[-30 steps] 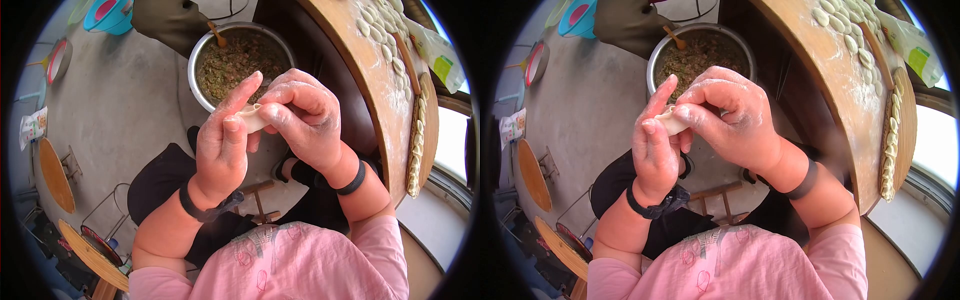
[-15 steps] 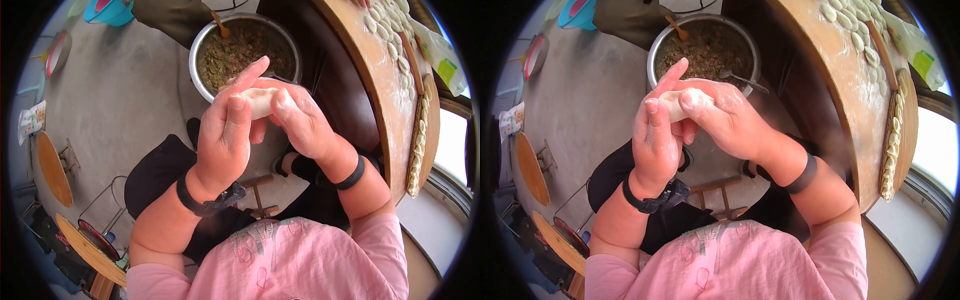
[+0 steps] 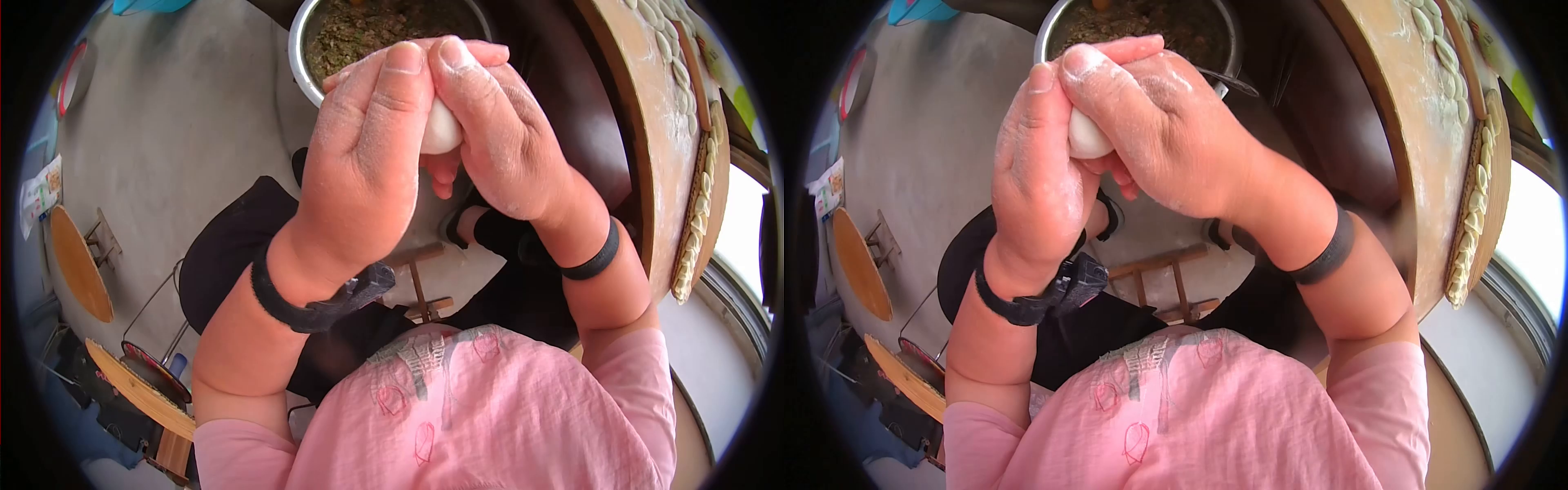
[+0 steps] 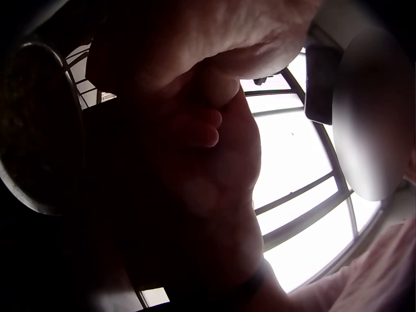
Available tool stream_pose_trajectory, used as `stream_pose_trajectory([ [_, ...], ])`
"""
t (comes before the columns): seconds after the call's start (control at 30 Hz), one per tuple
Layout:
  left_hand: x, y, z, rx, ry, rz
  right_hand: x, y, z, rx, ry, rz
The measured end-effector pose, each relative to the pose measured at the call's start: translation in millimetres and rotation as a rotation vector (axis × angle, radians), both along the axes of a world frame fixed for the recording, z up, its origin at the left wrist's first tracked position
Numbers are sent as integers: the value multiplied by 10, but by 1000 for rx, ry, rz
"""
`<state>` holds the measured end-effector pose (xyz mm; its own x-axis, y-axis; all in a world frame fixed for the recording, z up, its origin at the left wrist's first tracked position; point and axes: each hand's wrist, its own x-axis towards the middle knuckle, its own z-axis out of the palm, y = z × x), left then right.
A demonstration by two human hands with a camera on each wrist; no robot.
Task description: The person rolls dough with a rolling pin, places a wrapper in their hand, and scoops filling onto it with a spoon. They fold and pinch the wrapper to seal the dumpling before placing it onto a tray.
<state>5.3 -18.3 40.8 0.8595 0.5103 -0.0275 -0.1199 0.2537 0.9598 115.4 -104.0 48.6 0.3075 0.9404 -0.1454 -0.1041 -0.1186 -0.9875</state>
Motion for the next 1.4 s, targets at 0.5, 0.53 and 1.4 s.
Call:
stream_pose_trajectory([
  [0.5,-44,-8,-240,517,-90,73,-89,-25,-211,228,-83,-67],
  [0.53,-43,-19,-222,473,-45,64,-84,-32,-240,239,-96,-64],
  [1.4,-42,58,-168,-408,-73,-101,304,-170,-87,270,-662,-113],
])
